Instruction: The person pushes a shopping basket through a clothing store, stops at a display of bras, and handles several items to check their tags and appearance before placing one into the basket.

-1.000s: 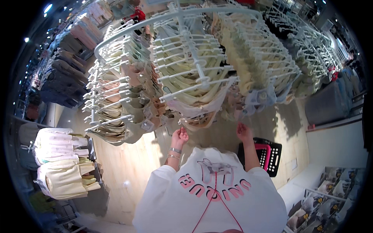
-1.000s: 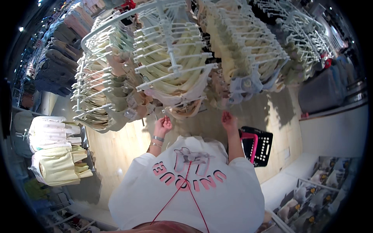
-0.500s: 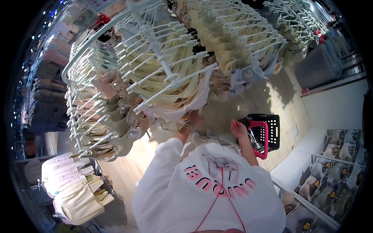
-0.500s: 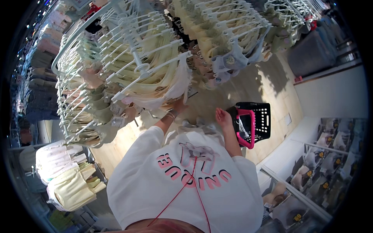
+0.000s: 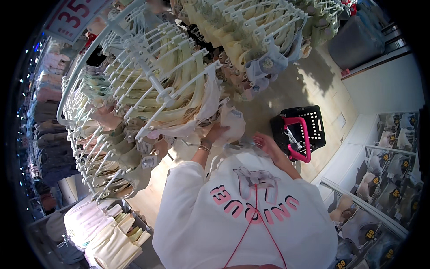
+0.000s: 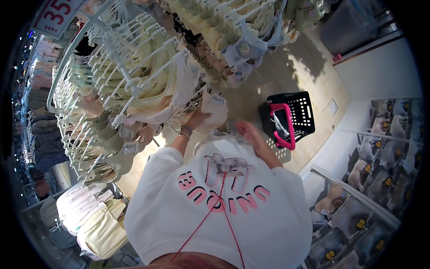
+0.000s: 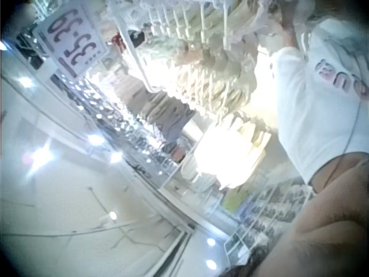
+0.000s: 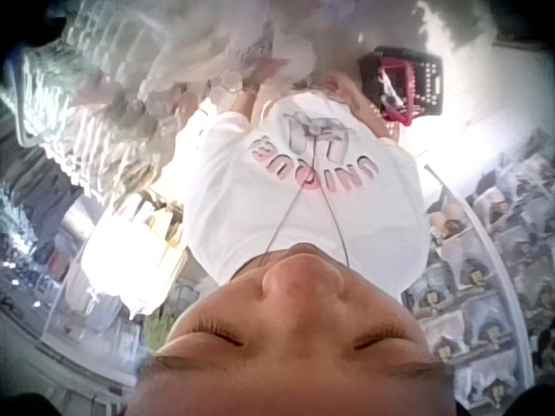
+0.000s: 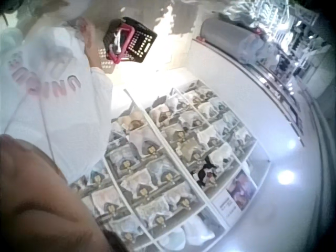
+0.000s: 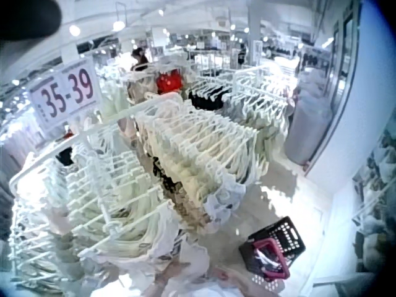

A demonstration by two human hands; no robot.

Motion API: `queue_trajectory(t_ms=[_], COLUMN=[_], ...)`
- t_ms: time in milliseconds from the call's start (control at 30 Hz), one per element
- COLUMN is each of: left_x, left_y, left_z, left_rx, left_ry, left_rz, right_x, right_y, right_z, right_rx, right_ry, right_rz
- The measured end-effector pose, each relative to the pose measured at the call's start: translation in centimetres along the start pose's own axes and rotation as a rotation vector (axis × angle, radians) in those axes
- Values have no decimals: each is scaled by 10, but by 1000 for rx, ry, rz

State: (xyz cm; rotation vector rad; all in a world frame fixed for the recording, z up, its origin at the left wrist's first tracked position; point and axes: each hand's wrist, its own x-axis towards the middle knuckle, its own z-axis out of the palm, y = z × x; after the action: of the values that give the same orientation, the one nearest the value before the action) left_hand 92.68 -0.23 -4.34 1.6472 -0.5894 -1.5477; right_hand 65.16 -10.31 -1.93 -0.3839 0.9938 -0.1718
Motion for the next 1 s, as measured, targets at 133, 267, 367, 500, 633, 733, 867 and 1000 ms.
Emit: queue_trajectory(t_ms=[133,267,367,500,633,733,867,1000], left_x=[-44,-63,-66,-61,-48,-62,-66,-76], left_y=[43,59,46,39,34,49,20,31], left_z=[13,15,12,14,12,18,1,3], left_rx=[-152,-235,-313,-231,125,222,728,615], left_ry=[-127,-71,-90,-51,28,44,-66,54], left_rz=[85,16,57,67,-21,33,288,290], right_x=[10,19,-25,-74,-2,1,-2,-11], right_y=[9,0,-15,-30,2,3,-1,-8], right_z=[24,61,98,118,82,68,63,69], right_rx=[-215,-152,30,-78,-53,-25,47,54], right_ry=[-499,-497,-545,-502,-416,-401,-387,-340], right_rz=[-136,112,106,-38,13,-40,-95,-63])
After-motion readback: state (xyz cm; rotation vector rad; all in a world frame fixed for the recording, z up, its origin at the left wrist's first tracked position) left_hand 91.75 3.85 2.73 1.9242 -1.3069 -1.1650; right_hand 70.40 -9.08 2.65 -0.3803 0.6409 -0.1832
